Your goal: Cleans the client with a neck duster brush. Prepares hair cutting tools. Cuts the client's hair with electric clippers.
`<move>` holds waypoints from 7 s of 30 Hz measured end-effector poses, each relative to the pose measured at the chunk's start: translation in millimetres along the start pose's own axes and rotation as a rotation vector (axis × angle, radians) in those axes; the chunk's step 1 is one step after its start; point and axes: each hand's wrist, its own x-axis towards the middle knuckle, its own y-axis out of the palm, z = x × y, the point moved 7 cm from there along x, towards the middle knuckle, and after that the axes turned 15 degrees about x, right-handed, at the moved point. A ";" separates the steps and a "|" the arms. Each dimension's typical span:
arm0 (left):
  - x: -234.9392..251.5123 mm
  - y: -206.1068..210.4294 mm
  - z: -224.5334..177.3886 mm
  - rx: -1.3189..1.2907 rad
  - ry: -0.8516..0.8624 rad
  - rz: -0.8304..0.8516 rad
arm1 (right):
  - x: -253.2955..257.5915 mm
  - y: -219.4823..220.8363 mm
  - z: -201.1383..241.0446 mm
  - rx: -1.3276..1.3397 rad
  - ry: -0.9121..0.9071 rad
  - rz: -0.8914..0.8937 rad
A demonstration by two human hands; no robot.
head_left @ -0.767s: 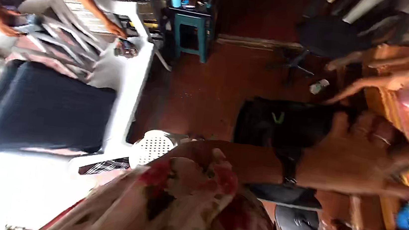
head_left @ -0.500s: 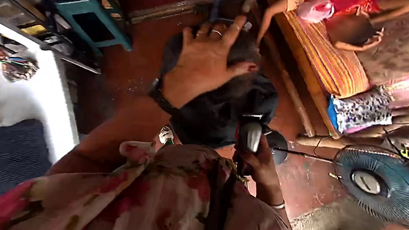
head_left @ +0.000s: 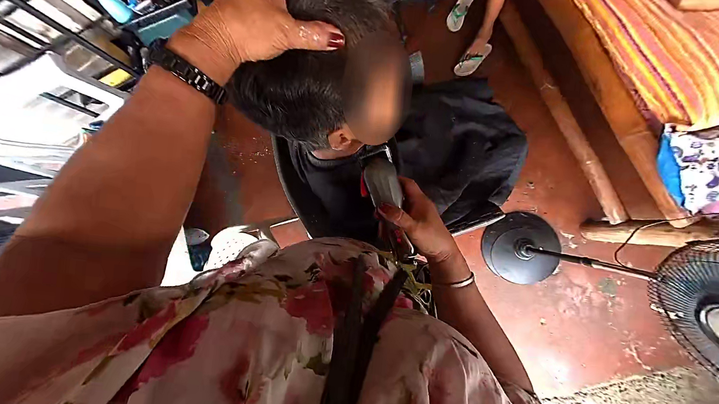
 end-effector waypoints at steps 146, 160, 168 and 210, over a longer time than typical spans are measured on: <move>40.2 2.0 35.5 -0.079 -0.012 0.054 | 76.3 5.7 66.2 -0.274 -0.232 0.169; 37.9 0.5 32.4 -0.055 -0.020 0.053 | 51.3 35.6 90.0 -0.685 -0.530 0.221; 37.0 1.2 35.6 -0.082 -0.018 0.043 | 40.2 -13.7 33.2 -0.284 -0.186 0.081; 33.9 0.7 32.4 -0.138 -0.004 0.037 | 59.2 -2.3 59.8 -0.274 -0.213 0.259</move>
